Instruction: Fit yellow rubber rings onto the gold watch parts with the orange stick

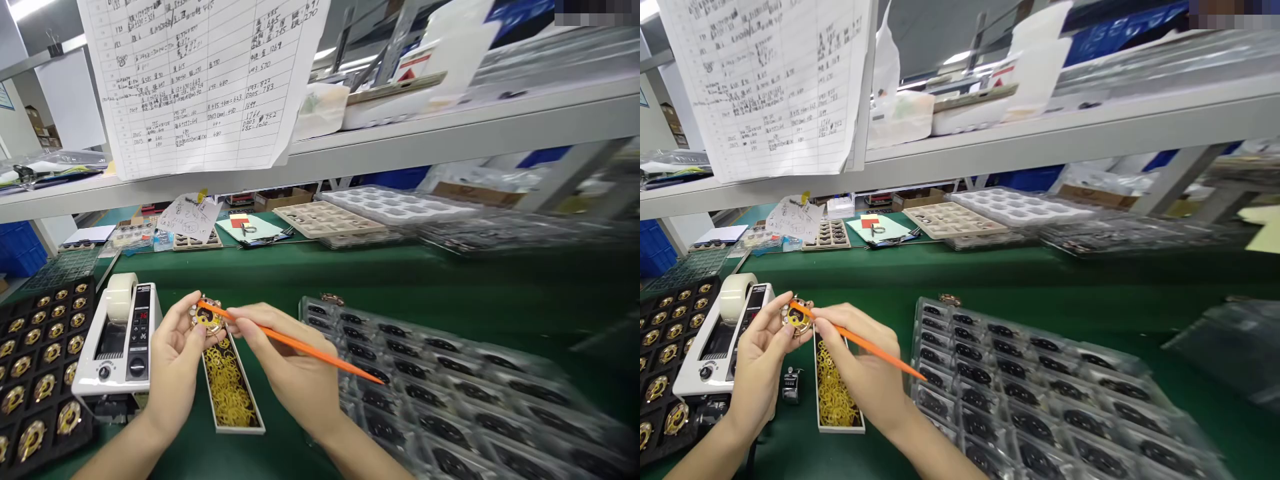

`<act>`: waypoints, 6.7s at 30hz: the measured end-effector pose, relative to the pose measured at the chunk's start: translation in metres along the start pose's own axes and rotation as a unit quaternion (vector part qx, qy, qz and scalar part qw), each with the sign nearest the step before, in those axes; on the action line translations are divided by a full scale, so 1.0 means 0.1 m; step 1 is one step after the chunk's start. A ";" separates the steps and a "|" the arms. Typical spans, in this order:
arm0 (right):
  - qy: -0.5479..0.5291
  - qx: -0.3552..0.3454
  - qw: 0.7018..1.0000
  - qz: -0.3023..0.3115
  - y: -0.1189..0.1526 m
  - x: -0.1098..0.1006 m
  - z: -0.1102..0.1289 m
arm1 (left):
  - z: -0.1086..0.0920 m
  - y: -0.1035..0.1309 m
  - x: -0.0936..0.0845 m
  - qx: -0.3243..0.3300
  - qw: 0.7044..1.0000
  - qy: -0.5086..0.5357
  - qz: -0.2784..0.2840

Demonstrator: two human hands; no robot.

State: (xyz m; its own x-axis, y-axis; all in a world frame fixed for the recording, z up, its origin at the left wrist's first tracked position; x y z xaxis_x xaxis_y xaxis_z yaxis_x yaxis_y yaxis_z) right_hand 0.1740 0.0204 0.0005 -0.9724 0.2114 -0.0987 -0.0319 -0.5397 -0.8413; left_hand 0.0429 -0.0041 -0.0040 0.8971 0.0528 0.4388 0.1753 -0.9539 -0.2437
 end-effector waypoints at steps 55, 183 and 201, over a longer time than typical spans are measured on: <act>0.014 0.033 0.993 0.112 0.01 0.04 -0.13 | 0.16 -0.03 -0.08 0.143 0.927 -0.341 0.069; -0.019 0.158 0.983 0.088 -0.14 0.10 0.03 | -0.17 0.00 -0.07 0.027 0.983 -0.146 0.109; 0.058 0.088 0.989 0.103 -0.12 0.09 0.02 | -0.08 -0.01 -0.07 0.061 0.982 -0.163 0.074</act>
State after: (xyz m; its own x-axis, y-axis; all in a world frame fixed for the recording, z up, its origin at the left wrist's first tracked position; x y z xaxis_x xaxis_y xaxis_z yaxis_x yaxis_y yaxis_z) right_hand 0.1648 0.0273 0.0106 -0.9300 0.1682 -0.3267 0.1141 -0.7130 -0.6919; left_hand 0.0333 -0.0055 -0.0001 0.9951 0.0266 0.0949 0.0622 -0.9166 -0.3949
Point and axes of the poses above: each hand's wrist, its own y-axis away from the middle knuckle, its own x-axis out of the palm, z = x × y, the point moved 1 cm from there along -y, towards the middle knuckle, and after that the axes turned 6 degrees about y, right-handed, at the moved point
